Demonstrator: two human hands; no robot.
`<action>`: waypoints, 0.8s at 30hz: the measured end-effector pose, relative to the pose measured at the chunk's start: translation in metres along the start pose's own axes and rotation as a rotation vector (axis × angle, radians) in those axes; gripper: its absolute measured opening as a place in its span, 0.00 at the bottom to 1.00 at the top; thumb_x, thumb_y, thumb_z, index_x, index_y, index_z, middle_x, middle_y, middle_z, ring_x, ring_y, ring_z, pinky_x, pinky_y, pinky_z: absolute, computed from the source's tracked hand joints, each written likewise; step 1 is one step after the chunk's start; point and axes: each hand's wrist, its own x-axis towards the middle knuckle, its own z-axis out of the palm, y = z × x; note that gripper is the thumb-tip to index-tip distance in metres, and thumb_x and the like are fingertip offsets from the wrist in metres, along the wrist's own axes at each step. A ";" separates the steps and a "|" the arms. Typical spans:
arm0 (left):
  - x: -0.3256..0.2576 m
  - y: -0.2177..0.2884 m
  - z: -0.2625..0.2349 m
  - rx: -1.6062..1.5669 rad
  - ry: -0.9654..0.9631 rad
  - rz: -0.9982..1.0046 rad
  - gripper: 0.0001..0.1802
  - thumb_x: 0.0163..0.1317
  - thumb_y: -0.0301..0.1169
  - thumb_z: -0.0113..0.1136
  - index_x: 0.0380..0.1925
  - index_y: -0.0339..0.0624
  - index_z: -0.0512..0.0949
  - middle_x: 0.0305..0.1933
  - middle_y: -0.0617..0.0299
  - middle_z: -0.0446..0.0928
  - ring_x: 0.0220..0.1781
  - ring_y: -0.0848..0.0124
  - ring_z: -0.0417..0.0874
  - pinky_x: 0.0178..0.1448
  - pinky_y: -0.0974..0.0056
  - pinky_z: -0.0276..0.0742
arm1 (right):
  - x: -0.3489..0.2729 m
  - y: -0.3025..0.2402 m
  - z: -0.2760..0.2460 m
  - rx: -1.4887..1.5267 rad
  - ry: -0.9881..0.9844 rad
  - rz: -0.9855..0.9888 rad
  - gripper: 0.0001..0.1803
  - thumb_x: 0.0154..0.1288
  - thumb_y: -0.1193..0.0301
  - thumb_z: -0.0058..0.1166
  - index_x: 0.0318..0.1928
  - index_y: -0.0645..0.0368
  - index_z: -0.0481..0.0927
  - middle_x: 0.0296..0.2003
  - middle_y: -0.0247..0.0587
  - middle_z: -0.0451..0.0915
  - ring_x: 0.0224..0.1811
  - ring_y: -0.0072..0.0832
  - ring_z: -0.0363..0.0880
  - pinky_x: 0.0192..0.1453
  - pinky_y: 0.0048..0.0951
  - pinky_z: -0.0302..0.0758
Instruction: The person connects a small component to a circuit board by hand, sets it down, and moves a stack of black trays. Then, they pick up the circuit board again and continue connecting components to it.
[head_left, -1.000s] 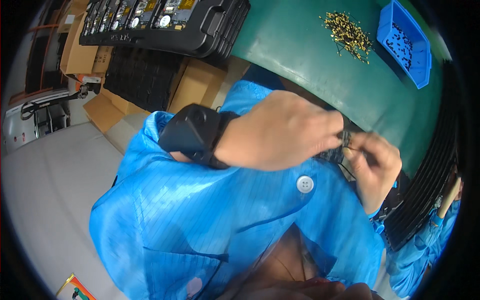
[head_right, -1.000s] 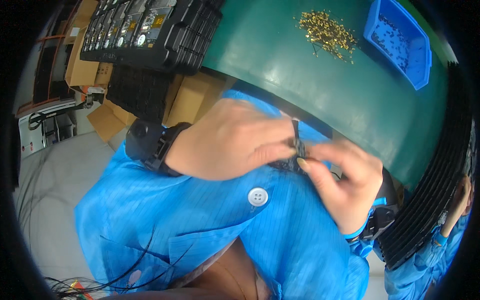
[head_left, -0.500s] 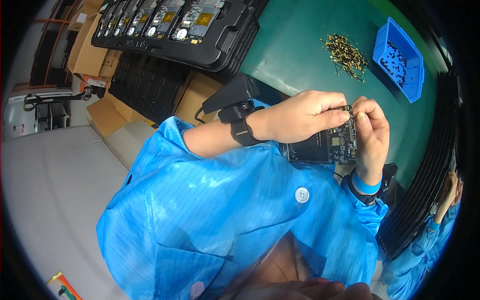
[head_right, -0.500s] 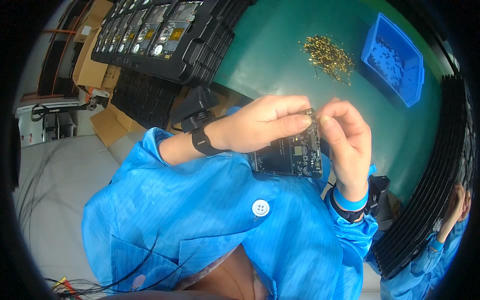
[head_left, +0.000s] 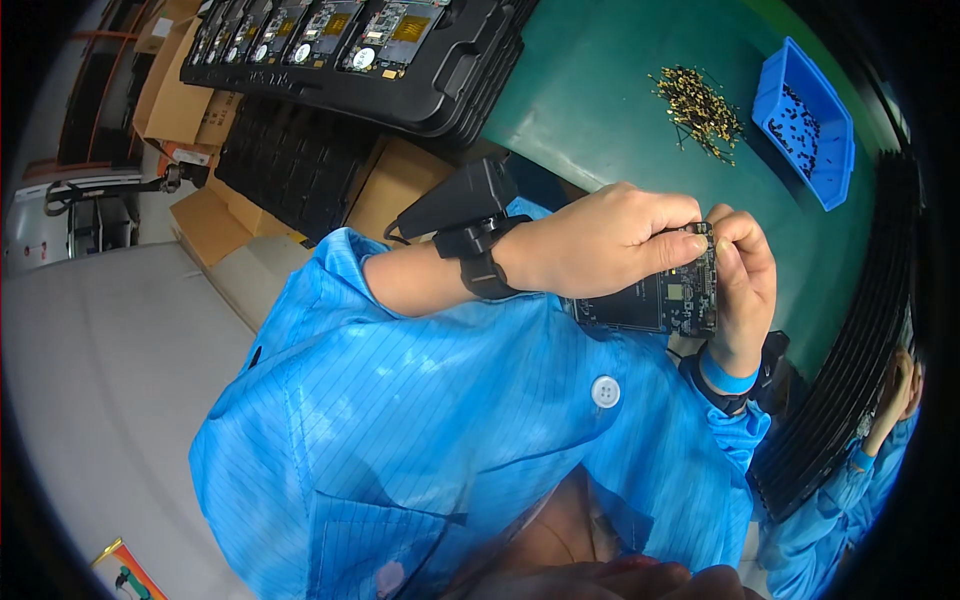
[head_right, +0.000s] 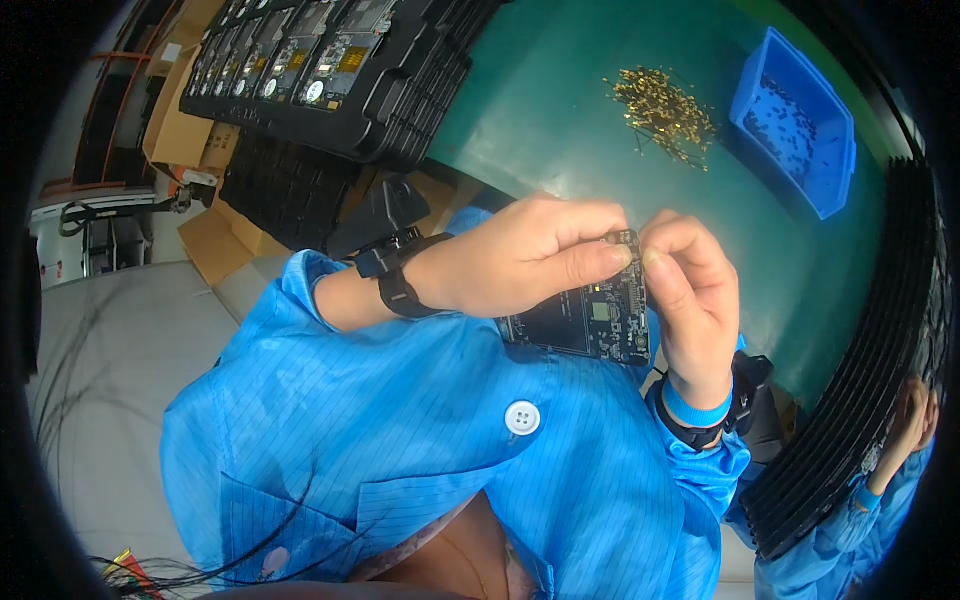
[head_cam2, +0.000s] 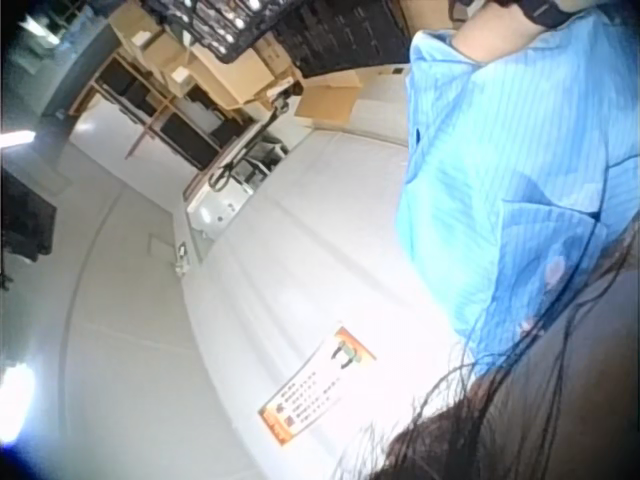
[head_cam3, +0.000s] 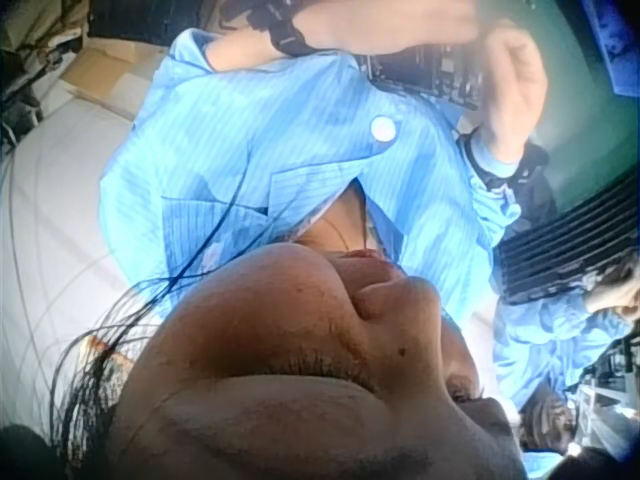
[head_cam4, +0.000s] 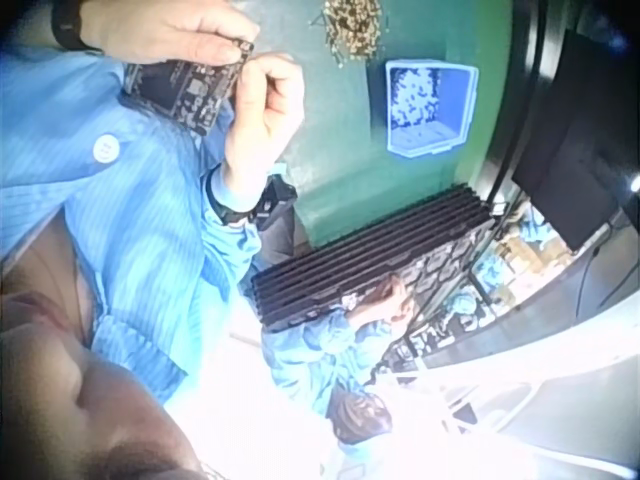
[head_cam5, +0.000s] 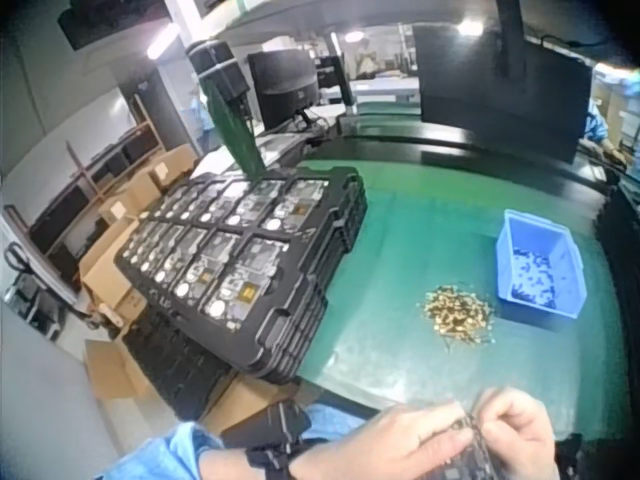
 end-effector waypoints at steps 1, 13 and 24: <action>0.000 0.001 0.000 0.000 0.000 -0.001 0.15 0.62 0.38 0.45 0.25 0.37 0.67 0.19 0.62 0.65 0.23 0.77 0.64 0.27 0.69 0.62 | 0.000 0.001 0.000 0.000 0.000 0.001 0.06 0.61 0.71 0.44 0.29 0.61 0.68 0.25 0.29 0.64 0.25 0.13 0.57 0.28 0.16 0.54; 0.000 0.001 0.000 0.019 0.009 0.029 0.15 0.62 0.38 0.46 0.25 0.36 0.67 0.18 0.58 0.65 0.21 0.70 0.65 0.25 0.67 0.63 | -0.001 0.003 0.004 0.286 0.010 0.143 0.08 0.62 0.69 0.44 0.28 0.60 0.67 0.24 0.29 0.63 0.23 0.13 0.58 0.27 0.14 0.55; 0.001 0.001 0.001 0.099 -0.003 0.056 0.15 0.62 0.37 0.45 0.25 0.36 0.67 0.18 0.56 0.65 0.19 0.66 0.65 0.24 0.65 0.62 | -0.004 0.002 0.007 0.327 0.018 0.164 0.08 0.63 0.69 0.43 0.28 0.59 0.67 0.21 0.26 0.62 0.21 0.11 0.55 0.26 0.14 0.53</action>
